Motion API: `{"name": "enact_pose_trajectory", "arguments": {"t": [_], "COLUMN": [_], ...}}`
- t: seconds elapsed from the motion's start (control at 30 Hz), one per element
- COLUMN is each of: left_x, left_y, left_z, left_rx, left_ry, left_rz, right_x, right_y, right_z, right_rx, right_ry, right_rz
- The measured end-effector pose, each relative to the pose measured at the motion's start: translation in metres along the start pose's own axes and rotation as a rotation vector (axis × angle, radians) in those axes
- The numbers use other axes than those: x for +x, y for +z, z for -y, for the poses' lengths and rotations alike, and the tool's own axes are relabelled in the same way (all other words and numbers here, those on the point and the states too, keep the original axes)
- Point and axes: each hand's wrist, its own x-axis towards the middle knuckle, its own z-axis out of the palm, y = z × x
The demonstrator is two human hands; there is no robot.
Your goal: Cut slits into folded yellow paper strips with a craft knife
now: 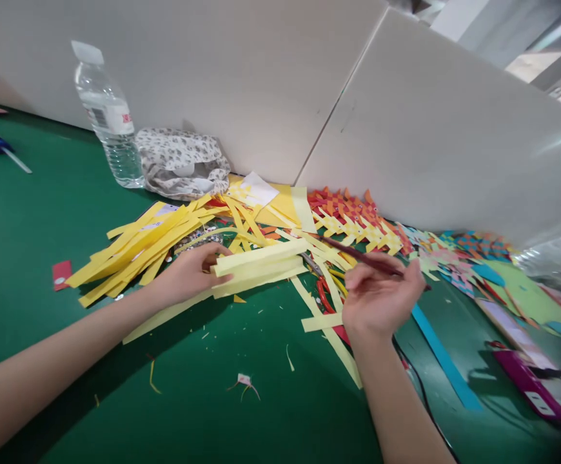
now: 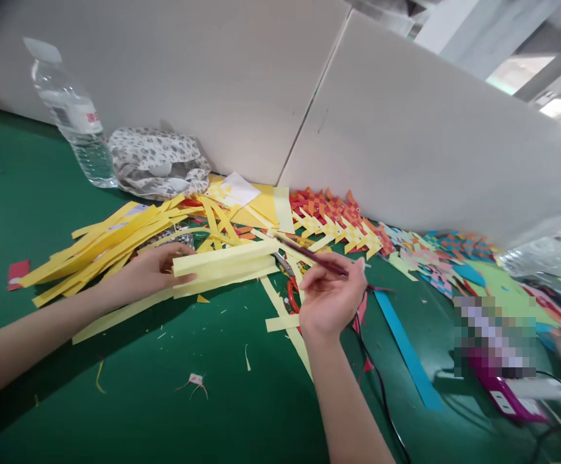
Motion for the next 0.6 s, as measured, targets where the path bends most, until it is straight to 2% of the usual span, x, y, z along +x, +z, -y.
{"name": "enact_pose_trajectory", "arguments": {"t": [0.1,0.17,0.27,0.43,0.6], "left_x": [0.001,-0.001,-0.005,-0.01,-0.013], "left_y": [0.004,0.004,0.001,0.001,0.005], "left_z": [-0.003,-0.004,-0.006,-0.002,0.004], "left_rx": [-0.031,-0.121,-0.167,-0.028,-0.115], "left_ry": [0.068,0.08,0.111,0.238,0.223], "left_rz": [0.084,0.141,0.133,0.164,0.291], "right_x": [-0.015,-0.025,-0.035,-0.037,-0.036], "right_y": [0.005,0.009,0.011,0.009,0.01], "right_z": [-0.004,-0.007,-0.011,-0.016,-0.019], "right_rx": [-0.037,-0.07,-0.099,-0.162,-0.316], "right_ry": [0.102,0.231,0.367,0.364,0.363], "right_rz": [0.185,0.319,0.476,0.603,0.683]}}
